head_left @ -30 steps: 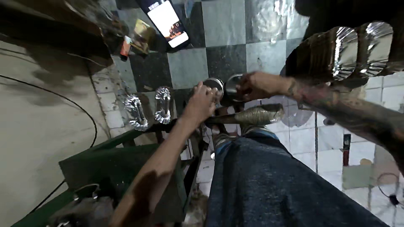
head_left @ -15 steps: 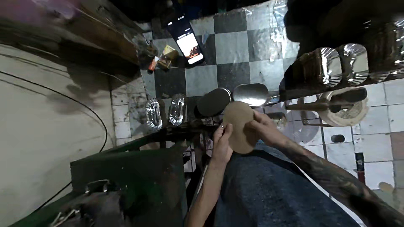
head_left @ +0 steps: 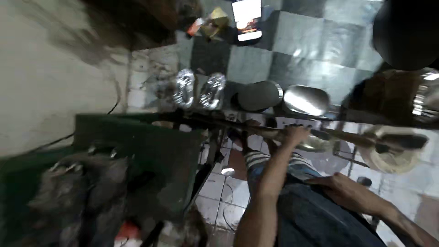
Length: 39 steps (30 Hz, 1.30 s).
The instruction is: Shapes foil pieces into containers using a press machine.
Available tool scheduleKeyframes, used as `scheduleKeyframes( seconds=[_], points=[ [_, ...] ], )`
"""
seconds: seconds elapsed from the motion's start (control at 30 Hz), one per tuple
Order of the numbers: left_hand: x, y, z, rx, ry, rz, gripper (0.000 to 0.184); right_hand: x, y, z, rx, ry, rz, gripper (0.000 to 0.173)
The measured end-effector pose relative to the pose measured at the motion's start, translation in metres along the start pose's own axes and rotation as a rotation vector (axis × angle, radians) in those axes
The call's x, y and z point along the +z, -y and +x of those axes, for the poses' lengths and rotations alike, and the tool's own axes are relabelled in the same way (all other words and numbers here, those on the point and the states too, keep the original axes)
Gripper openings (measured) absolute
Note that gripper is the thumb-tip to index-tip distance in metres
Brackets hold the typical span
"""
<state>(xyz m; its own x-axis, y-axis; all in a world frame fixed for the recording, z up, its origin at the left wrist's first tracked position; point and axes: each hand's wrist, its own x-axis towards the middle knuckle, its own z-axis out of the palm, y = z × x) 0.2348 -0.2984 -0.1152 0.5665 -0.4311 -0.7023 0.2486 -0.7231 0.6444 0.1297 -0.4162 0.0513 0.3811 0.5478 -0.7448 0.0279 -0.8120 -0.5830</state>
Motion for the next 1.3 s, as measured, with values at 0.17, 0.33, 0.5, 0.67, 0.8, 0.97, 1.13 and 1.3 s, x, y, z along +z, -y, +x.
scheduleKeyframes(
  seconds=[0.17, 0.33, 0.5, 0.67, 0.8, 0.97, 1.13, 1.3],
  points=[
    [-0.055, -0.005, -0.089, 0.122, -0.162, -0.042, 0.046, -0.011, 0.007, 0.006, -0.068, 0.096, -0.123, 0.044],
    [-0.099, 0.035, -0.249, 0.280, -1.014, -0.339, 0.042, -0.029, 0.059, 0.036, -0.237, -0.013, -0.344, 0.046],
    [-0.184, 0.097, -0.321, 0.403, -1.678, -0.579, 0.053, -0.036, 0.153, 0.080, -0.609, -0.272, -0.445, 0.047],
    [-0.249, 0.129, -0.364, 0.228, -1.786, -0.662, 0.055, -0.024, 0.221, 0.107, -0.730, -0.357, -0.499, 0.044],
    [-0.205, 0.166, -0.412, -0.470, -1.516, -0.338, 0.053, -0.004, 0.253, 0.133, -0.608, -0.218, -0.590, 0.045],
    [-0.120, 0.263, -0.427, -0.782, -1.448, -0.092, 0.040, 0.038, 0.299, 0.171, -0.591, -0.034, -0.827, 0.047],
    [-0.049, 0.297, -0.520, -0.787, -1.125, -0.227, 0.019, 0.076, 0.363, 0.243, -1.287, -0.391, -0.915, 0.048],
    [0.003, 0.293, -0.511, -0.672, -1.520, -0.051, 0.023, 0.120, 0.427, 0.306, -1.063, -0.260, -1.123, 0.061]
  ],
)
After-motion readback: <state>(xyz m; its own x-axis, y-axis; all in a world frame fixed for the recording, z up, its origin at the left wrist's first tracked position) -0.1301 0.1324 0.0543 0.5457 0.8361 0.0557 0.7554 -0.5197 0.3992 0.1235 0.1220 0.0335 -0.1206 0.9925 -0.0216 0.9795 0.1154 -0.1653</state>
